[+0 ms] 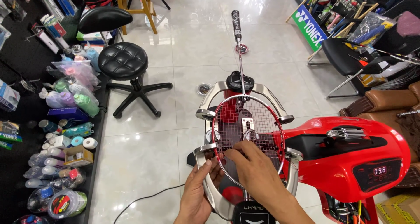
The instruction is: Using a professional machine to thread and tension strings on a badminton racket.
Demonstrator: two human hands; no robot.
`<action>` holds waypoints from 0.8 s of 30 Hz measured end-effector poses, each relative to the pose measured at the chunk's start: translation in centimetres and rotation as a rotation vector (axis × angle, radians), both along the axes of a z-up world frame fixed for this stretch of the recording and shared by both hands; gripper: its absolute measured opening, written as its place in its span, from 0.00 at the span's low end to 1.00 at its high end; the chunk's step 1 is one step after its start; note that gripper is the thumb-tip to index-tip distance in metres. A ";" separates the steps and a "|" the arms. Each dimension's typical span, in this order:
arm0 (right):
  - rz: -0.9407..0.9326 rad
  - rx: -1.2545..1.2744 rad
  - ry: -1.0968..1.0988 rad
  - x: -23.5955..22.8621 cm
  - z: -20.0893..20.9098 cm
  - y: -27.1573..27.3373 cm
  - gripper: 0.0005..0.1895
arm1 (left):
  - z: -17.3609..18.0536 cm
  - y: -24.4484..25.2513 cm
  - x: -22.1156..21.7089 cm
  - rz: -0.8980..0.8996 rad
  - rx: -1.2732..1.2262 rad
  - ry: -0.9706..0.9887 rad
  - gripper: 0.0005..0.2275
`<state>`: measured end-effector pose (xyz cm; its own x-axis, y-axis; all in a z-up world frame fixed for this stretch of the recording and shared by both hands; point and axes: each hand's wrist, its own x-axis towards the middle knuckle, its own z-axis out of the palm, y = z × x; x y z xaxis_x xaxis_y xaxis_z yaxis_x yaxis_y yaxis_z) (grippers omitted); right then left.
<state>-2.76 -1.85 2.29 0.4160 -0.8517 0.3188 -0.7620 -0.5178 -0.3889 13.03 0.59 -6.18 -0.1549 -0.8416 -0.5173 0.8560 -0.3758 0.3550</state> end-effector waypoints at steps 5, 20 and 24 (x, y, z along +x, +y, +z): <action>-0.004 0.025 -0.062 0.1 0.3 -0.1 0.18 | -1.3 0.1 -0.6 0.018 0.052 0.121 0.14; 0.022 0.366 -0.168 1.3 3.1 -2.8 0.07 | -2.4 0.0 -1.1 0.098 -0.030 0.408 0.15; -0.004 0.381 -0.128 1.7 3.2 -2.8 0.06 | -2.3 0.1 -1.0 0.093 -0.002 0.394 0.15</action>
<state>-1.06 -4.67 5.47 0.3897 -0.9205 0.0285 -0.6971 -0.3151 -0.6441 12.00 0.64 -8.44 -0.2637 -0.8626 -0.4316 0.9572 -0.2895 -0.0063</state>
